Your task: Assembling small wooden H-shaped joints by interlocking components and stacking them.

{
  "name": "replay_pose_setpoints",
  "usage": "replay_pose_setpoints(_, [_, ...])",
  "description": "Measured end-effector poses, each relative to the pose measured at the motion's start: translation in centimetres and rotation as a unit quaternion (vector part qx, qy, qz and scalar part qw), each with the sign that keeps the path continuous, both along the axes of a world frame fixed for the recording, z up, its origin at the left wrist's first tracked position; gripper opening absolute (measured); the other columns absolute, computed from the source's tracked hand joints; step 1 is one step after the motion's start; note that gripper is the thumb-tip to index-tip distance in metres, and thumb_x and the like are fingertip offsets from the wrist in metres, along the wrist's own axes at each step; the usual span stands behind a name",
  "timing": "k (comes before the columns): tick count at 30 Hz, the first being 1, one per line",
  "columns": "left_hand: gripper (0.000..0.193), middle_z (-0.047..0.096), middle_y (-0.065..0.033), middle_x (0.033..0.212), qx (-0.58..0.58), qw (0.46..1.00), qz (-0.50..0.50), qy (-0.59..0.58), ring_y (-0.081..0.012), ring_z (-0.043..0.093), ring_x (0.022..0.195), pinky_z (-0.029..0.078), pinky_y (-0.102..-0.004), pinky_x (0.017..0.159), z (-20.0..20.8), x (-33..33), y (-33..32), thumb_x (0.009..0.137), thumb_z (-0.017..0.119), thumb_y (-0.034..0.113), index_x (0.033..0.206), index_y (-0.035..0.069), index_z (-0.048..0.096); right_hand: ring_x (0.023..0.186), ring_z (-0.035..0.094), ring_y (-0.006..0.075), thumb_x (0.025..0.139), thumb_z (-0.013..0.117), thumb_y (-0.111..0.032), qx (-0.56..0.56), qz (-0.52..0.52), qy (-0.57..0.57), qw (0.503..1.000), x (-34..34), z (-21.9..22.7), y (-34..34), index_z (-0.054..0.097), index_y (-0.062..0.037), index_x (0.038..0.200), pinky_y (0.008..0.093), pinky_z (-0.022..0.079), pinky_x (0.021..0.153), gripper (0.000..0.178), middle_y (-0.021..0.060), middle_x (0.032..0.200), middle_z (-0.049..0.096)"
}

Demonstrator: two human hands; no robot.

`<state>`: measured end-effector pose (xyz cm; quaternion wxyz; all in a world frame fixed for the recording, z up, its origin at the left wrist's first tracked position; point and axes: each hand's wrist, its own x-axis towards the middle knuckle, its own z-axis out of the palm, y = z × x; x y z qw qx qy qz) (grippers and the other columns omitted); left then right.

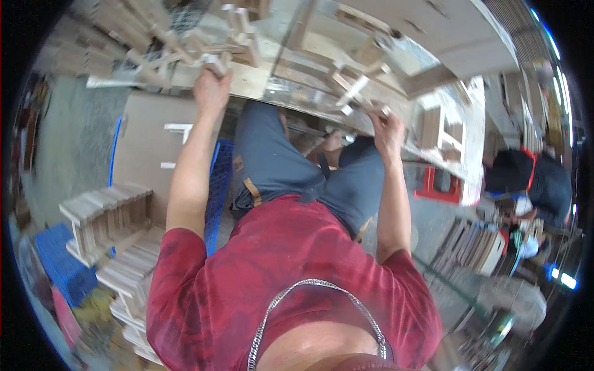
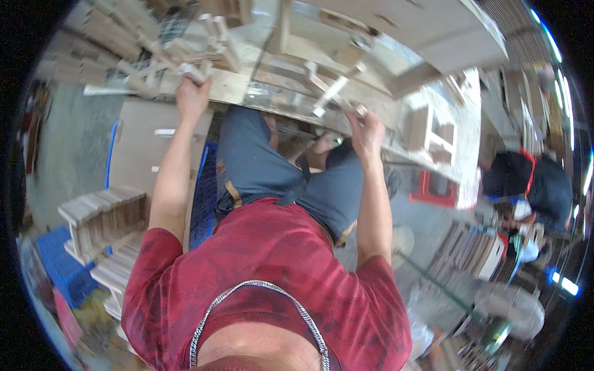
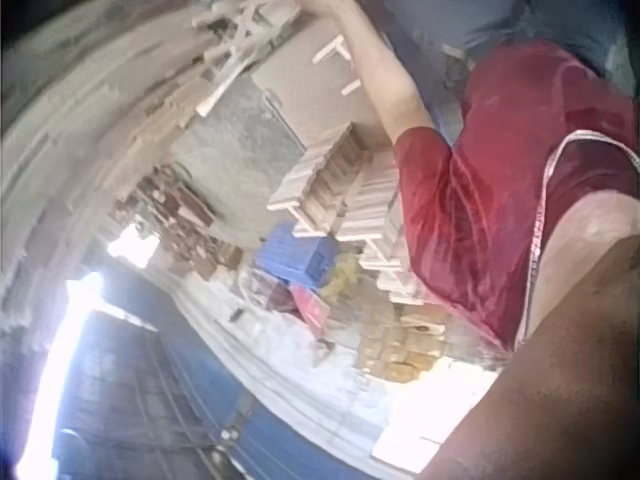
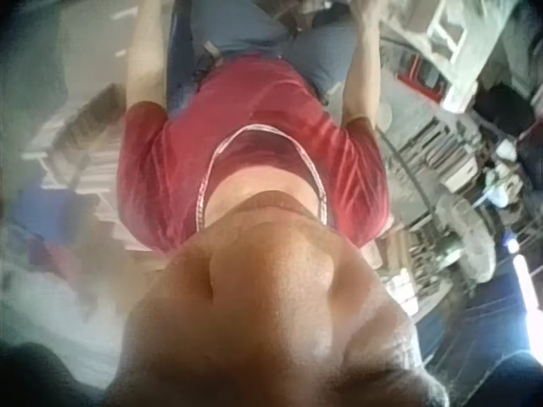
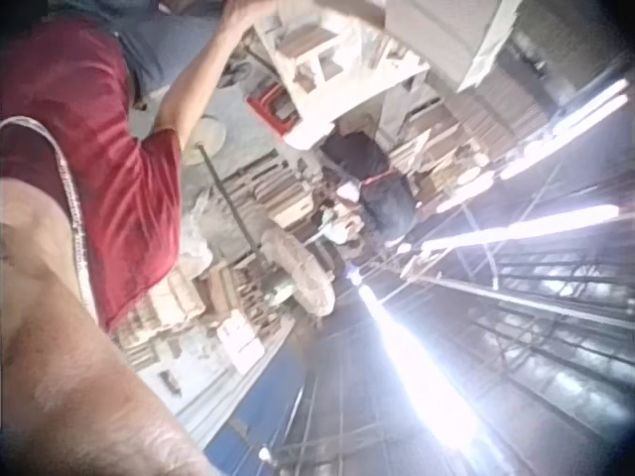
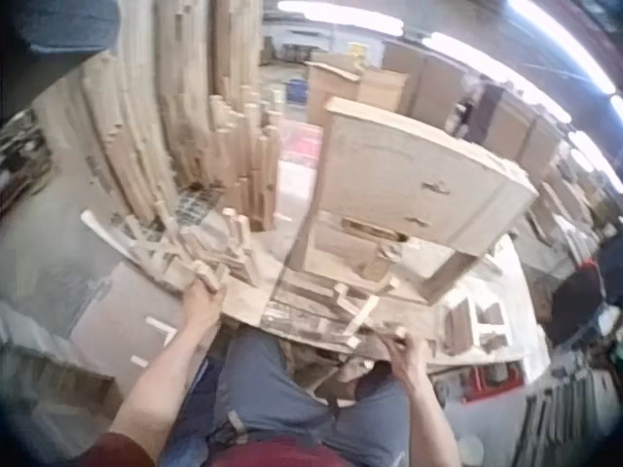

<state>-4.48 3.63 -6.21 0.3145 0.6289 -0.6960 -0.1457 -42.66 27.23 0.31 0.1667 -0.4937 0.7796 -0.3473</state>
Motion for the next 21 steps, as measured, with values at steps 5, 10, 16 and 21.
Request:
replay_pose_setpoints(5, [0.042,0.071,-0.0231,0.085,0.010,0.999,-0.030,0.033,-0.0428,0.070,0.084,0.055,-0.0508,0.076,1.5,-0.9,0.7,0.086,0.076,0.035,0.103,0.000,0.060,0.104,0.073,0.0182,0.093,0.075,-0.007,-0.096,0.041,-0.084,0.991,3.6,5.9,1.7,0.073,-0.0021,0.118,0.0348,0.057,0.092,0.026,0.0115,0.112,0.077])
replay_pose_setpoints(10, [0.042,0.071,-0.0239,0.087,-0.021,0.999,-0.019,0.046,-0.0439,0.070,0.085,0.054,-0.0513,0.078,1.2,0.1,1.3,0.086,0.075,0.032,0.107,0.000,0.058,0.094,0.073,0.0177,0.093,0.076,-0.016,-0.184,0.207,-0.077,0.958,10.6,13.3,-7.7,0.075,-0.0018,0.113,0.0337,0.057,0.088,0.025,0.0123,0.108,0.077])
replay_pose_setpoints(16, [0.051,0.071,-0.0253,0.089,0.018,0.998,-0.023,0.058,-0.0443,0.070,0.087,0.056,-0.0523,0.079,1.6,-1.0,1.5,0.085,0.076,0.032,0.113,-0.005,0.056,0.080,0.068,0.0115,0.095,0.075,-0.022,-0.073,0.274,0.062,0.957,13.6,13.6,-20.8,0.074,-0.0019,0.116,0.0278,0.055,0.076,0.030,0.0059,0.090,0.075])
replay_pose_setpoints(21, [0.044,0.069,-0.0243,0.085,0.002,0.997,-0.017,0.076,-0.0445,0.069,0.084,0.054,-0.0513,0.076,1.2,-0.8,1.8,0.086,0.075,0.028,0.109,-0.003,0.055,0.079,0.068,0.0112,0.095,0.075,-0.023,-0.047,0.319,0.021,0.947,13.2,13.1,-24.0,0.073,-0.0034,0.120,0.0291,0.056,0.076,0.032,0.0049,0.087,0.073])
